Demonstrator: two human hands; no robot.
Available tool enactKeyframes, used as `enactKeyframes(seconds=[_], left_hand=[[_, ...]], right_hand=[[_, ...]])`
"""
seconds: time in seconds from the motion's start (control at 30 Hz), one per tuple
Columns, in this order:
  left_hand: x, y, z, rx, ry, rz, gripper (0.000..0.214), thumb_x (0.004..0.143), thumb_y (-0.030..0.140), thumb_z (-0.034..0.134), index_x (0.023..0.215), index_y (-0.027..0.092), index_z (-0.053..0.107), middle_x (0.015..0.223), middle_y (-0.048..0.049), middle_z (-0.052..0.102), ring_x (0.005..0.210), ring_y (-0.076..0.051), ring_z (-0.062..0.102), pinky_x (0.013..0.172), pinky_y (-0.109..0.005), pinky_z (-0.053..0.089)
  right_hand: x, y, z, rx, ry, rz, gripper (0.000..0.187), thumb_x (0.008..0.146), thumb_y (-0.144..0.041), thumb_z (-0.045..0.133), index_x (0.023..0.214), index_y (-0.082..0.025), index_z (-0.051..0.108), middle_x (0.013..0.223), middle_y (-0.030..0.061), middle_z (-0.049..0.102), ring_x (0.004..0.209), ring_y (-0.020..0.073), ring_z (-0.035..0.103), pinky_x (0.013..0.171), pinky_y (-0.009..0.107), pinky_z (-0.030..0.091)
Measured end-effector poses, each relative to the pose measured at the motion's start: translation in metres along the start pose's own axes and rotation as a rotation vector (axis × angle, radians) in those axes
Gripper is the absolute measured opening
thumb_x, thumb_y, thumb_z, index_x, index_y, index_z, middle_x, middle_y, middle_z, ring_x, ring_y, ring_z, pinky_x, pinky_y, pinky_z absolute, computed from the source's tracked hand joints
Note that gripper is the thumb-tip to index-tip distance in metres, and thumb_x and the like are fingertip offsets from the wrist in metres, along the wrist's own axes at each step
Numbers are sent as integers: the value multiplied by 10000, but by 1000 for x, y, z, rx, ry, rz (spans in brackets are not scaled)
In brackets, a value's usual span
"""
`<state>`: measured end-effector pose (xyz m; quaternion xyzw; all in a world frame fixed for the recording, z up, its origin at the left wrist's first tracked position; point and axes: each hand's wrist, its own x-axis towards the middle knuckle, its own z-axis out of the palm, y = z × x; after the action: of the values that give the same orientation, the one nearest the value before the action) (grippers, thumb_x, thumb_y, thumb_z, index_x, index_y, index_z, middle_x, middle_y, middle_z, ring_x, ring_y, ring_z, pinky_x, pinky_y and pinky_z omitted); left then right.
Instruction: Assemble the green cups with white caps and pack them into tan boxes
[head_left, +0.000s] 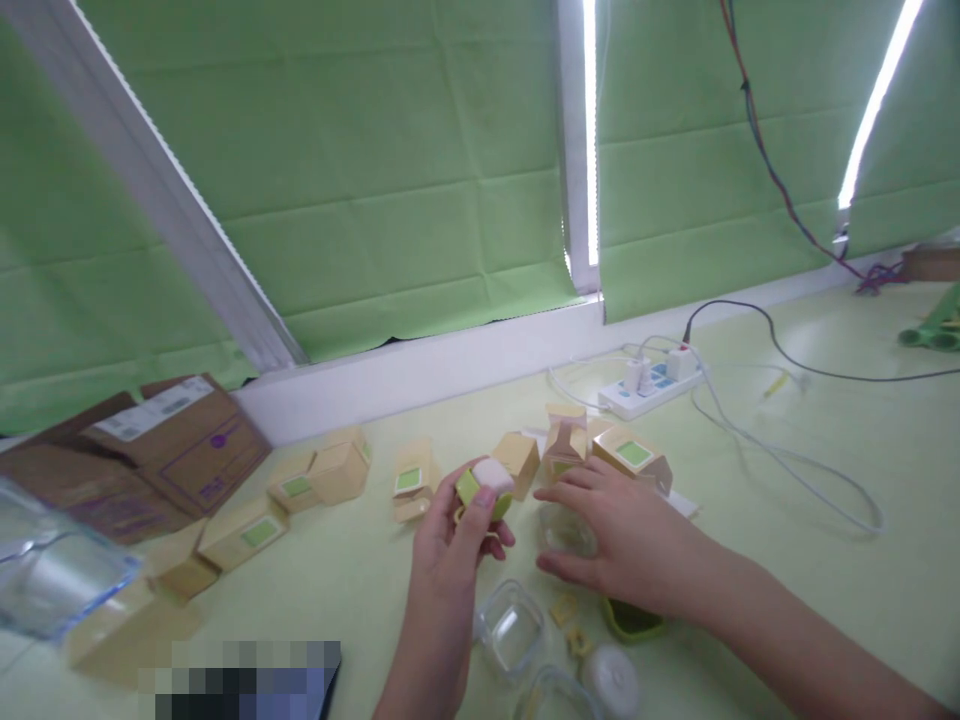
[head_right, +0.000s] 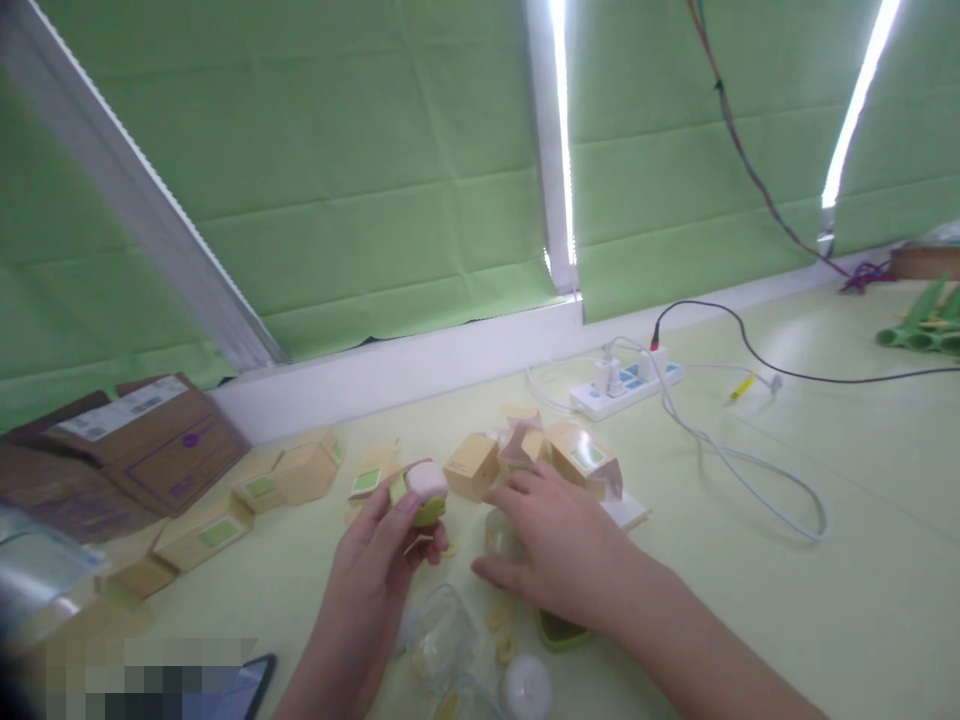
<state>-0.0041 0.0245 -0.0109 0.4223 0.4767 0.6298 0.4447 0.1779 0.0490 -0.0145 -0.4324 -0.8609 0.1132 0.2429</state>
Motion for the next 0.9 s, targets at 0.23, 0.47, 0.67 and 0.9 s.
enactKeyframes(seconds=[0.23, 0.47, 0.67, 0.9], left_hand=[[-2, 4, 2, -88, -19, -26, 552, 733, 446, 780, 1183, 205, 570, 830, -3, 695, 537, -122, 616, 500, -245, 453], [-2, 9, 0, -150, -35, -38, 418, 779, 416, 759, 1102, 218, 582, 859, 7, 692, 589, -114, 609, 547, -243, 457], [-4, 9, -3, -67, -96, -19, 487, 781, 351, 774, 1228, 230, 624, 810, 2, 675, 687, -129, 600, 622, -240, 455], [-10, 13, 3, -61, -186, 13, 375, 762, 326, 798, 1104, 216, 691, 903, -12, 699, 682, -108, 561, 626, -223, 456]], right_hand=[[1, 0, -3, 107, -45, -35, 457, 825, -350, 744, 1260, -226, 682, 1138, 116, 673, 1152, 336, 572, 997, 504, 468], [2, -9, -5, 671, 115, 74, 676, 788, -238, 776, 1389, -284, 469, 1200, 51, 631, 1023, 206, 644, 929, 373, 516], [-1, -7, -5, 999, -9, 201, 543, 872, -383, 704, 1338, -278, 449, 970, 13, 651, 790, 175, 608, 718, 317, 485], [4, -4, 10, 1272, -83, 257, 326, 962, -440, 525, 1231, -255, 534, 737, -30, 599, 563, 118, 549, 504, 215, 375]])
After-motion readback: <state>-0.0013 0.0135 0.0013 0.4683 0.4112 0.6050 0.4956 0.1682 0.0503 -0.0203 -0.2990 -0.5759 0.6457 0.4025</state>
